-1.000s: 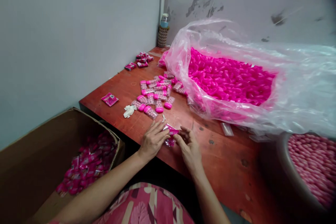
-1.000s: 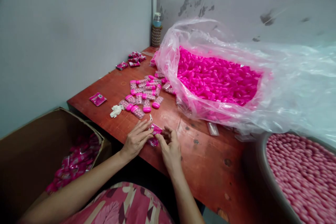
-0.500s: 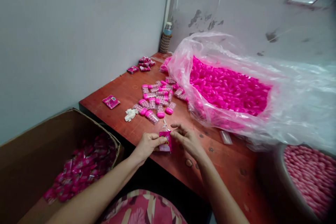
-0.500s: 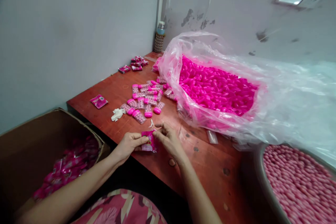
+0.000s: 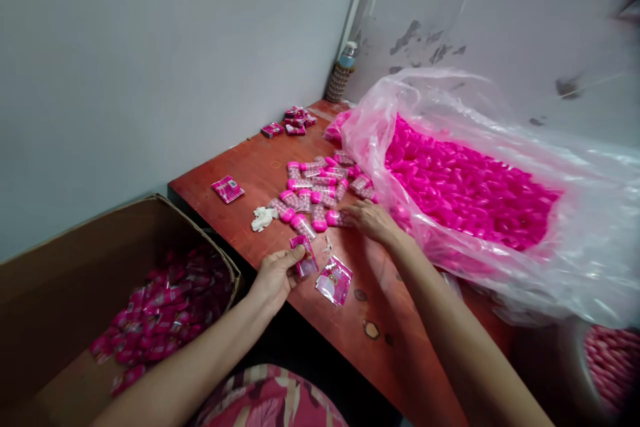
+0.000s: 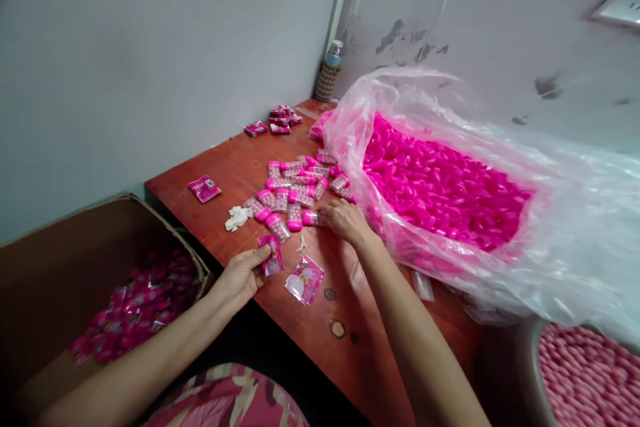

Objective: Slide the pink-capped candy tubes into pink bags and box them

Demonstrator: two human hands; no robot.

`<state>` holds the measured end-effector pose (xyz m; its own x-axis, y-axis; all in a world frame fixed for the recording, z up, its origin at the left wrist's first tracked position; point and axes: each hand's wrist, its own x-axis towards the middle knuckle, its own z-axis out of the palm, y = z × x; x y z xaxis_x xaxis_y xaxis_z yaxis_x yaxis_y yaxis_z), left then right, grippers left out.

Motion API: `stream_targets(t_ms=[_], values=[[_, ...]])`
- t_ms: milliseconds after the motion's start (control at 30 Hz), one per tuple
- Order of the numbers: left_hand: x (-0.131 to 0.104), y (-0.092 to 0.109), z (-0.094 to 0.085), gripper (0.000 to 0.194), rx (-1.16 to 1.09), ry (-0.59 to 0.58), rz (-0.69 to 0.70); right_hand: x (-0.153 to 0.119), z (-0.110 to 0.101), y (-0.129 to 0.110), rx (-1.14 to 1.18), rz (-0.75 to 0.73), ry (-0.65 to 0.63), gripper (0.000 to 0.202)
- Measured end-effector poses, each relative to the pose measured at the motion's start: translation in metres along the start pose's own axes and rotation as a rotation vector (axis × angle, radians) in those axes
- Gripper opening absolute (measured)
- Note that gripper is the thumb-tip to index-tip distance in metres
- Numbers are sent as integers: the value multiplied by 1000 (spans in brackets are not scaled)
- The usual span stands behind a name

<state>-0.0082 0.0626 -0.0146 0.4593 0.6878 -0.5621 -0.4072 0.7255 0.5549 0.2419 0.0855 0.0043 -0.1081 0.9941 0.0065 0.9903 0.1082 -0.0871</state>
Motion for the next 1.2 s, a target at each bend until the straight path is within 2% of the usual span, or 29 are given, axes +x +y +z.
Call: stream_targets(t_ms=[133, 200, 267, 333, 400, 500, 600, 733, 933, 1200], values=[[1, 7, 7, 11, -165, 78, -5, -25, -1, -9, 26, 31, -22, 21], [2, 8, 11, 9, -215, 100, 0, -44, 0, -23, 127, 144, 42, 21], [2, 9, 12, 8, -255, 112, 12, -65, 1, -46, 358, 331, 201, 21], [4, 8, 12, 7, -281, 114, 30, -87, 2, -76, 738, 478, 337, 23], [6, 7, 11, 8, -293, 111, 45, -104, 5, -107, 1152, 542, 334, 23], [8, 2, 13, 8, -287, 88, 57, -119, 13, -144, 1451, 620, 327, 25], [7, -5, 18, 8, -275, 49, 47, -122, 21, -160, 1527, 657, 368, 26], [4, -12, 25, 9, -273, 22, 47, -120, 26, -161, 1531, 693, 440, 26], [5, -13, 25, 9, -269, 40, 55, -122, 25, -163, 1526, 700, 481, 24], [3, -19, 30, 13, -257, -26, 27, -118, 28, -165, 1581, 700, 463, 25]])
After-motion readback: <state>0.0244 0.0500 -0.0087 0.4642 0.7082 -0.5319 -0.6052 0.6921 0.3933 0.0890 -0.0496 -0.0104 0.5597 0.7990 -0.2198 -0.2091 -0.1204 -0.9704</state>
